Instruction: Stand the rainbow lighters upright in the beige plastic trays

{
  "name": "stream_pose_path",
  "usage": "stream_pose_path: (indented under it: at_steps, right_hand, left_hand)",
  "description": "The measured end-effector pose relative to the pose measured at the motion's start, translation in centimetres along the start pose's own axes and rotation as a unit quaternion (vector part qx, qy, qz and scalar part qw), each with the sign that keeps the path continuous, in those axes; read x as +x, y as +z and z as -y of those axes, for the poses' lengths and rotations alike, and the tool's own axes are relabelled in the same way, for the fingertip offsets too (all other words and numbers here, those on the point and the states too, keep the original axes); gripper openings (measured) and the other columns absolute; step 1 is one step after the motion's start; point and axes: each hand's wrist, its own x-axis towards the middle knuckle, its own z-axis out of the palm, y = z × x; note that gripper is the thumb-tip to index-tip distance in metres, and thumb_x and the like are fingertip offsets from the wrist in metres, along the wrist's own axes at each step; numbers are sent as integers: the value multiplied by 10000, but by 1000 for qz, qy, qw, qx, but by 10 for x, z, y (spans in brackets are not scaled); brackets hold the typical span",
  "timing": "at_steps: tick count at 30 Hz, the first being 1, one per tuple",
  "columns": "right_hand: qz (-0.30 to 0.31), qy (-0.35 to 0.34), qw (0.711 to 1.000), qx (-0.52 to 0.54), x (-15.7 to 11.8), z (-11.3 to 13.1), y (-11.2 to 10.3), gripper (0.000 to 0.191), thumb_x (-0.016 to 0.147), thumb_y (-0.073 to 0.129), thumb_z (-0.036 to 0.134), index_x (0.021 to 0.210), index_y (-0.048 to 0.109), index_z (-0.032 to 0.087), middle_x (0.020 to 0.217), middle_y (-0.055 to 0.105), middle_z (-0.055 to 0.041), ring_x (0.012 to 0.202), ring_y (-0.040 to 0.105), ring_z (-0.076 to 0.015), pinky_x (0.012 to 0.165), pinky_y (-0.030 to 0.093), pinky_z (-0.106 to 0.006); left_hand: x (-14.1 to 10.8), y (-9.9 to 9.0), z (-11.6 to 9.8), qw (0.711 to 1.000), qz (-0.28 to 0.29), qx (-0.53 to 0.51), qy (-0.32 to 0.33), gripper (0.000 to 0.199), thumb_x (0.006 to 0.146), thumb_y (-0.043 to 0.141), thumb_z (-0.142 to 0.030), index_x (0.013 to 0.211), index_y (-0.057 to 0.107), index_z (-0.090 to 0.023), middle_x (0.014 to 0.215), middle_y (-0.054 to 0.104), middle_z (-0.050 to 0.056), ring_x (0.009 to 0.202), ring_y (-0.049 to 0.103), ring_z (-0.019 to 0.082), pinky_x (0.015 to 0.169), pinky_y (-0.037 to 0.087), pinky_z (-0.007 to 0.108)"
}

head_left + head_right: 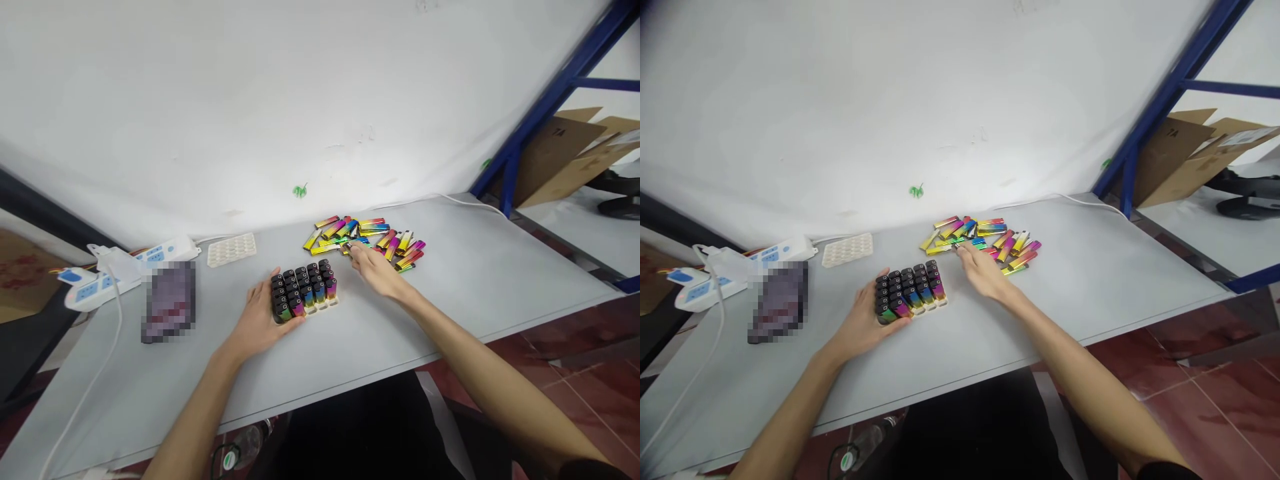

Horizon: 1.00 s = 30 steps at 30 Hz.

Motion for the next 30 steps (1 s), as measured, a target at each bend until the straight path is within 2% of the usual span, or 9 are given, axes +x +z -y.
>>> stream_pose_path:
  at_steps: [2,6,8,10,13,15,20,26,30]
  right_hand:
    - [3,-8,997,80,5,-4,7,411,1006,266,506,954,534,199,701,506,18,607,496,-143,561,377,-270]
    - [35,18,974,224,5,-11,18,351,936,468,581,1043,413,251,721,561,50,559,527,-129,490,391,-243]
    - [43,35,963,265,3,-13,21,364,908,532,582,1026,406,261,640,478,89,486,435,-106,456,337,-223]
    - [40,62,953,294,1,-14,22,379,916,489,615,896,465,237,572,343,96,447,295,-87,434,244,-221]
    - [26,111,942,316,2,-17,24,543,926,378,670,620,407,222,511,206,82,434,171,-83,433,148,-250]
    - [17,130,934,331,3,-19,26,568,928,351,650,546,338,230,477,181,74,424,139,-84,433,117,-261]
    - [23,141,915,378,2,-19,28,535,926,295,594,525,310,240,459,177,65,428,108,-92,432,101,-264]
    - [6,158,910,384,1,-15,27,635,866,303,789,547,304,239,467,160,76,423,86,-83,423,81,-260]
    - [-12,159,903,398,-1,-15,28,590,902,380,671,512,331,231,455,176,67,421,95,-81,426,82,-257]
  left_hand:
    - [0,-1,-1,1000,6,2,-4,913,796,681,-564,1515,219,-243,1567,350,163,1440,346,355,1171,277,580]
    - [-1,-2,-4,1000,15,2,-8,928,809,672,-555,1526,161,-260,1566,353,151,1429,358,346,1165,283,577]
    - [-1,-3,-5,1000,15,0,-10,939,814,673,-545,1534,140,-266,1554,369,149,1427,361,348,1163,287,573]
    - [-2,-3,-4,1000,15,-4,-14,969,805,687,-540,1542,121,-268,1532,394,149,1420,372,355,1156,301,569]
    - [-2,-3,-3,1000,17,-4,-12,1028,772,722,-539,1550,105,-274,1510,418,147,1416,377,368,1149,311,572]
    - [-2,-3,-2,1000,22,-2,-9,1053,753,740,-541,1550,105,-280,1521,406,146,1416,374,373,1149,310,579]
    - [-2,-2,-1,1000,18,3,-10,1012,741,744,-558,1529,173,-279,1565,353,148,1423,368,371,1147,317,581]
    - [0,0,-2,1000,10,-1,-21,981,724,759,-540,1504,218,-292,1512,430,132,1424,374,371,1147,302,597]
    - [1,0,-2,1000,2,0,-25,959,716,759,-551,1491,249,-305,1472,472,122,1397,409,370,1146,300,601]
